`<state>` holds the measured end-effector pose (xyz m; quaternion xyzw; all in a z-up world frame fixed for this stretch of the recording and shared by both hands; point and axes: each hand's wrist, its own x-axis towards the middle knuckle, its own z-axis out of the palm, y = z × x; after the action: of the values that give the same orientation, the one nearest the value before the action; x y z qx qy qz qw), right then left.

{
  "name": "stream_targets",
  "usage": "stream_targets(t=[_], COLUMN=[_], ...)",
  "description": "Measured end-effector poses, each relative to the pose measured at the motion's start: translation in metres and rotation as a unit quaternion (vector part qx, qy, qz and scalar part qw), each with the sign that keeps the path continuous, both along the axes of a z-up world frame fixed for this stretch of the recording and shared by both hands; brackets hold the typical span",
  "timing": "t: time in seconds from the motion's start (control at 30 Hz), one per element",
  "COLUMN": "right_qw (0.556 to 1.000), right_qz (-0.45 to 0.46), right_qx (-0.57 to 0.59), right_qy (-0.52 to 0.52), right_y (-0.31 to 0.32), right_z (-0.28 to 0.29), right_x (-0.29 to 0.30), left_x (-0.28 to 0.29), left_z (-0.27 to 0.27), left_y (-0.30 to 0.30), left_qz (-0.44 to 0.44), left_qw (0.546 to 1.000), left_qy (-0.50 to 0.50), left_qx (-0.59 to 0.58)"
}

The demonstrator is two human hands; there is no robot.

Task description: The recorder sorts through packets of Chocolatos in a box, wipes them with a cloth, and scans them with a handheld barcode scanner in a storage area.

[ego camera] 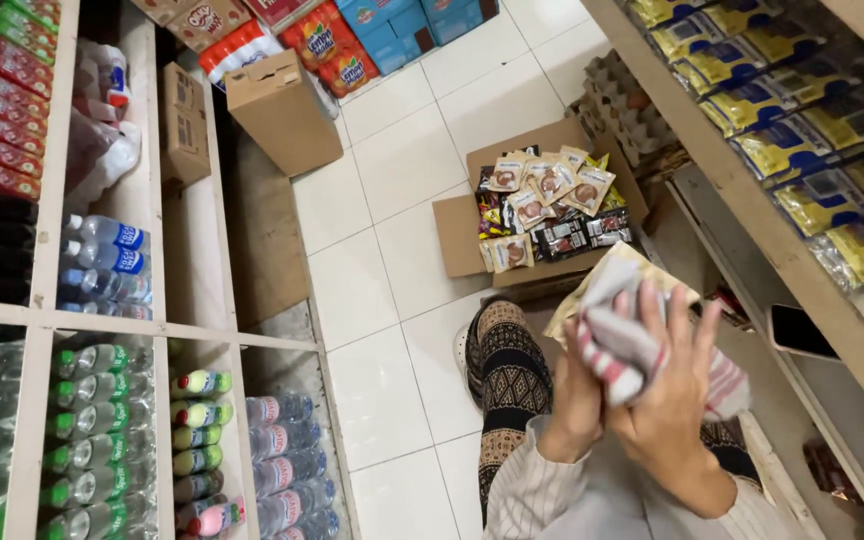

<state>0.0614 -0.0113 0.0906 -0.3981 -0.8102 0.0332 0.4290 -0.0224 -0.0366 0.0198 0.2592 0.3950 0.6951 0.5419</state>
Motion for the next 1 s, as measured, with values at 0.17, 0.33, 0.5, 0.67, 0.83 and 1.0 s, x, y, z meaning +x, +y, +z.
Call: stream_targets(t=[0.17,0.33,0.5,0.67,0.83,1.0], right_qw=[0.989,0.978,0.991,0.979,0.981,0.988], right_qz=[0.048,0.102,0.103,0.057,0.110,0.148], right_qx=[-0.081,-0.128,-0.036,-0.115,-0.092,0.002], right_qy=[0.111,0.132,0.077,0.158,0.133,0.052], right_y=[0.023,-0.021,-0.025,0.014,0.016,0.010], right_z=[0.009,-0.044,-0.056,0.014,-0.003,-0.037], right_x=[-0.006,-0.004,0.004,-0.007,-0.010,0.004], left_x=[0.001,-0.022,-0.014,-0.004,-0.013,-0.019], left_z=[0.056,0.006,0.008,0.029,0.034,0.031], left_y=[0.003,-0.005,-0.004,0.006,0.000,-0.007], left_qz=[-0.009,-0.025,-0.071,-0.043,-0.017,0.012], left_qw=[0.994,0.996,0.987,0.992,0.995,0.994], left_qy=[0.098,-0.083,-0.141,0.107,0.085,-0.104], left_qx=[0.046,0.032,0.024,0.041,0.057,-0.017])
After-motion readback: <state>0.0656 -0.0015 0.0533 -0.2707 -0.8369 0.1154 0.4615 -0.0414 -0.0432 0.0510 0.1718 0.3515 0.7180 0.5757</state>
